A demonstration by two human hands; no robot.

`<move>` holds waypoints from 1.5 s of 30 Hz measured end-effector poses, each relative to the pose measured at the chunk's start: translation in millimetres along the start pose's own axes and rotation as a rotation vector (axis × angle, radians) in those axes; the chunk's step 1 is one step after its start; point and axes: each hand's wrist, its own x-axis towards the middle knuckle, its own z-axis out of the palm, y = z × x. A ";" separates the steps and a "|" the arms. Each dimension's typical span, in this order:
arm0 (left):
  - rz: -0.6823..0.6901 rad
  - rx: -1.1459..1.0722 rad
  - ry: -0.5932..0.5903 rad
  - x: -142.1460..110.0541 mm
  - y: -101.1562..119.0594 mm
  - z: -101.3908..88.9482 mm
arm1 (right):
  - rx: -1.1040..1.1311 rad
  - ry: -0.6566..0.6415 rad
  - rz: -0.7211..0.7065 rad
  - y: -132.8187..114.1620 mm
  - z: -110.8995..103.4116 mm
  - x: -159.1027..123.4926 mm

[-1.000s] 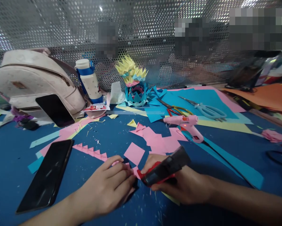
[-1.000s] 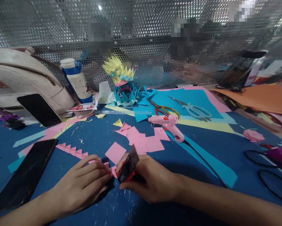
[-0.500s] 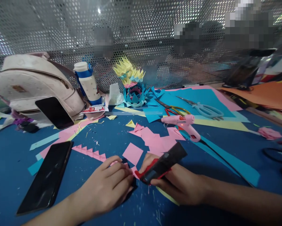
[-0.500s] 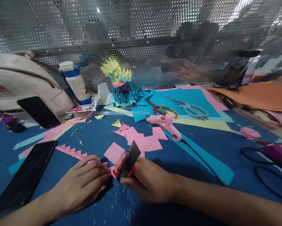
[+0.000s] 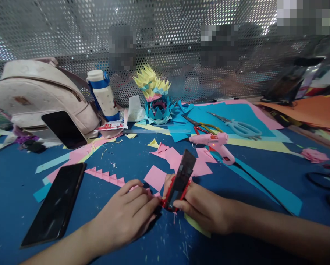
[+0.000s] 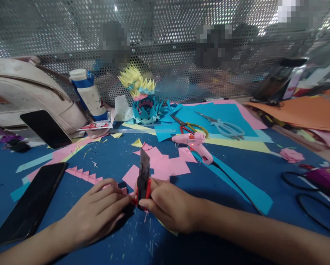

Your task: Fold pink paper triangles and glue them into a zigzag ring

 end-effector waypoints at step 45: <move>0.002 -0.023 -0.146 5.4 2.1 -10.4 | 0.311 0.157 -0.096 14.8 2.5 -8.3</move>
